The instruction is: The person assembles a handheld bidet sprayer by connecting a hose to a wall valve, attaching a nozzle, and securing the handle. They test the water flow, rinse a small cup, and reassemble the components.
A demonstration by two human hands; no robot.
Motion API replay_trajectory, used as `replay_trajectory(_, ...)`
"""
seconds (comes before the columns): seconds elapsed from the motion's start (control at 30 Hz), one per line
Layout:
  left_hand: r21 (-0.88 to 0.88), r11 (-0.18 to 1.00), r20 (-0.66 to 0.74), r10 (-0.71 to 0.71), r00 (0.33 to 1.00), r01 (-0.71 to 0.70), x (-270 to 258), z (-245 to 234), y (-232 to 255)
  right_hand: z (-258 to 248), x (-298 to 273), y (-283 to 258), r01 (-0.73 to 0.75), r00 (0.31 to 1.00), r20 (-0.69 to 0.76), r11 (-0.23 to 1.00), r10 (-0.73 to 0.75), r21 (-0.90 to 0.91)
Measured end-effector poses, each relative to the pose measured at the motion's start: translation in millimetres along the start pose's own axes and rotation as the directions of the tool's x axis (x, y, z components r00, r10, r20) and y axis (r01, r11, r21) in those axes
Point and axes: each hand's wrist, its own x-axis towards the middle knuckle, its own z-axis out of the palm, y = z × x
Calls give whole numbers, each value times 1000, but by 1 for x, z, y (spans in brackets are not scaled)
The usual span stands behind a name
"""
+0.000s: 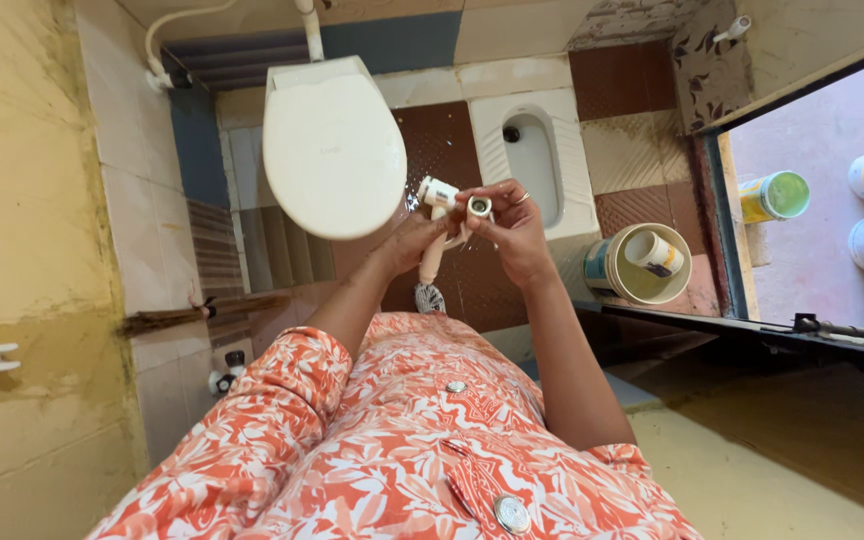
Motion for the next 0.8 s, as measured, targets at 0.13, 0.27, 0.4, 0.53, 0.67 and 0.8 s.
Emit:
replay_trajectory(0.13, -196, 977, 44, 96, 994, -86, 1, 9, -14, 13, 2, -13, 125, 992, 38, 950, -119, -287)
replay_trajectory(0.27, -295, 922, 107, 292, 950, -250, -7, 15, -12, 35, -7, -9, 263, 939, -63, 823, -338, -503)
replay_trajectory(0.4, -361, 914, 76, 225, 971, -184, -17, 10, -6, 55, -16, -11, 348, 855, 62, 480, -515, -805)
replay_trajectory(0.53, -382, 916, 135, 187, 973, -123, -16, 5, 2, 69, -20, -19, 431, 728, 226, 175, -647, -885)
replay_trajectory(0.67, -309, 947, 174, 144, 974, -85, -29, -4, 10, 74, -24, -21, 451, 671, 333, 8, -662, -893)
replay_trajectory(0.8, -318, 943, 222, 179, 958, -102, -34, -4, 16, 69, -25, -22, 502, 765, 221, 344, -605, -794)
